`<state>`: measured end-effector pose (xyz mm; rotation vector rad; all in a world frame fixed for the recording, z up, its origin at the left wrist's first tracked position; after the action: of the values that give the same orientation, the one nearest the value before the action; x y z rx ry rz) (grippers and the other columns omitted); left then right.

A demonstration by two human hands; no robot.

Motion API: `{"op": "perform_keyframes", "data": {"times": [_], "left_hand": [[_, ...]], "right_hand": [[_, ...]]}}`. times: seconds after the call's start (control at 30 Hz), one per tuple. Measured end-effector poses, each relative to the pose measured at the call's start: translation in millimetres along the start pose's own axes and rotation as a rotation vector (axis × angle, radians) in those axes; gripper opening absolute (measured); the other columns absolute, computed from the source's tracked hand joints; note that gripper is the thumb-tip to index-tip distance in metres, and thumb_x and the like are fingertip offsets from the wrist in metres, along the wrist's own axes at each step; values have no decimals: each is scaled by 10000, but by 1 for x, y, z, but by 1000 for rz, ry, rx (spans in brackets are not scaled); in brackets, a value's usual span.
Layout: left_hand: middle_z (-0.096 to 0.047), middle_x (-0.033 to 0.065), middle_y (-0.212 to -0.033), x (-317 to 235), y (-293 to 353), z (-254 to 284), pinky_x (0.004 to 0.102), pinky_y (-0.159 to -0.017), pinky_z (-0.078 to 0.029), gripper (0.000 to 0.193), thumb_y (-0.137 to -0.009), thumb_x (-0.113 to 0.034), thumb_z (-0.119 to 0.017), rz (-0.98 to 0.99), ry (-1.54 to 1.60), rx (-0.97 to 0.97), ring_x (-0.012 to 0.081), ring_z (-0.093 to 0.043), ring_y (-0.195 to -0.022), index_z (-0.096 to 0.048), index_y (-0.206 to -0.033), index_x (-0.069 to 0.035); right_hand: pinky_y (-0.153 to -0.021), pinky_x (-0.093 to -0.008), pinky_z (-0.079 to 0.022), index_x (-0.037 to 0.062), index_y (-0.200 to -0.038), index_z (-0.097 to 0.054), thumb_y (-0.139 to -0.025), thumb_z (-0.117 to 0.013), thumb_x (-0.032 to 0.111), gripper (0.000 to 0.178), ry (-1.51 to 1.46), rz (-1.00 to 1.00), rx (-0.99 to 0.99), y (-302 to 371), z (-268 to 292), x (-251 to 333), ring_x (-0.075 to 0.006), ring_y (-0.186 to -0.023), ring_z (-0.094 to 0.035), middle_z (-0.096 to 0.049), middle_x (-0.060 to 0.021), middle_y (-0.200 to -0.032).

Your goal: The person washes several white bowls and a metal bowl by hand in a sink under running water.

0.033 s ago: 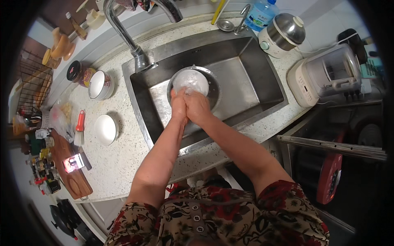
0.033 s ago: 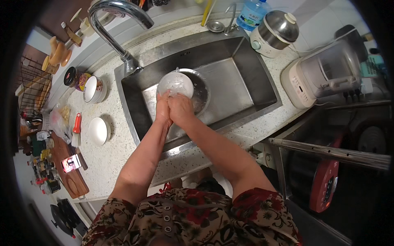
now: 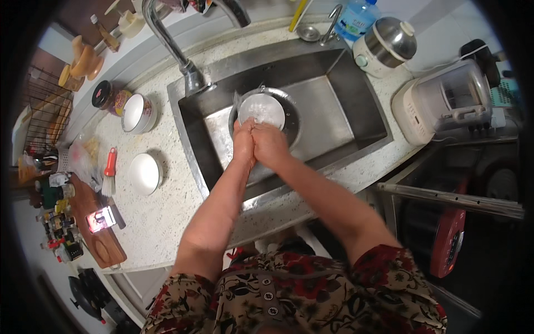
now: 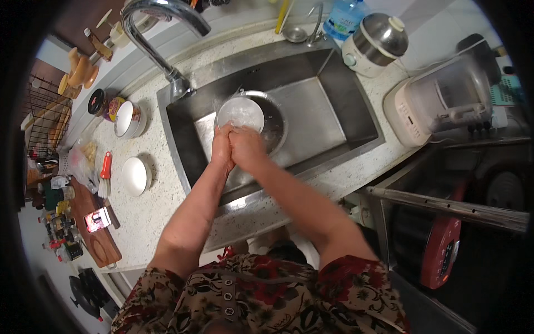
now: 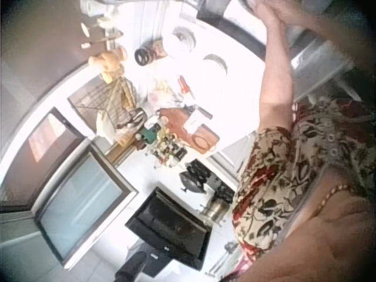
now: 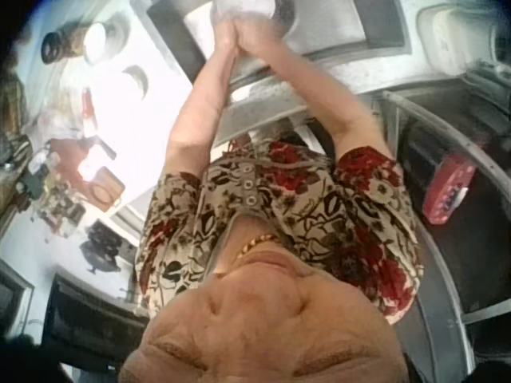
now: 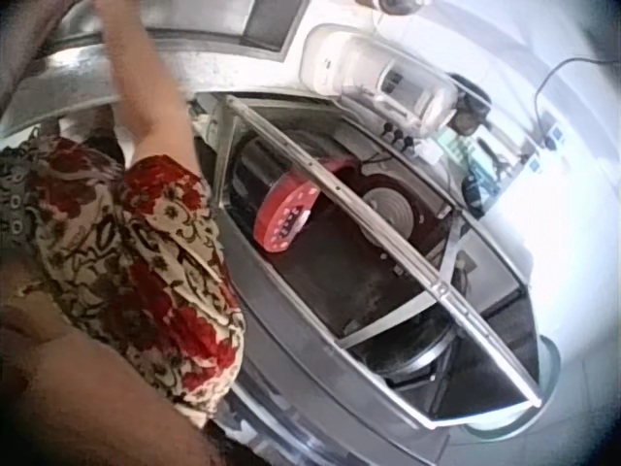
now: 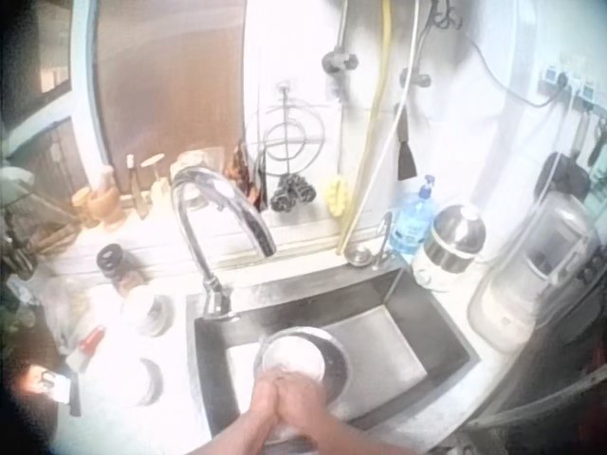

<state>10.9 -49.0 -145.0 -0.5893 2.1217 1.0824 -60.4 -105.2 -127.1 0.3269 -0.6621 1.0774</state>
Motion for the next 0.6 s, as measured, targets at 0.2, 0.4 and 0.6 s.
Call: {"op": "perform_keyframes", "data": {"times": [0.2, 0.4, 0.6], "left_hand": [[-580, 129, -1070, -2, 0, 18, 374, -733, -541, 415, -900, -256, -529, 9, -11, 44, 240, -594, -998, -399, -1252, -78], [-573, 128, -1089, -25, 9, 13, 386, -779, -518, 424, -902, -238, -555, 16, -29, 110, 243, -589, -972, -399, -1252, -55], [-567, 122, -1061, -24, 6, 19, 400, -781, -500, 412, -890, -222, -548, 103, -75, 102, 224, -574, -950, -404, -1250, -84]], "right_hand": [[-943, -430, -434, 81, -890, -656, -738, -624, 130, 164, 271, 184, 12, -1, 6, -6, -279, -940, -608, -655, -86, -952], [-831, -425, -481, 68, -797, -675, -786, -535, 127, 152, 159, 469, -90, -5, 32, -24, -296, -876, -626, -662, -129, -861], [-832, -448, -485, 78, -802, -680, -781, -563, 152, 140, 119, 776, -302, -1, 32, -29, -290, -821, -645, -676, -134, -839]]}}
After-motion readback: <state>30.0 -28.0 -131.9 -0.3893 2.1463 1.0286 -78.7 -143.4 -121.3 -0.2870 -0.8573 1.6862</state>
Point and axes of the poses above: each hand's wrist, its own y-axis away from the middle knuckle, its own z-axis out of the back of the hand, x = y × z, the point moved 1 cm from there along -y, towards the middle knuckle
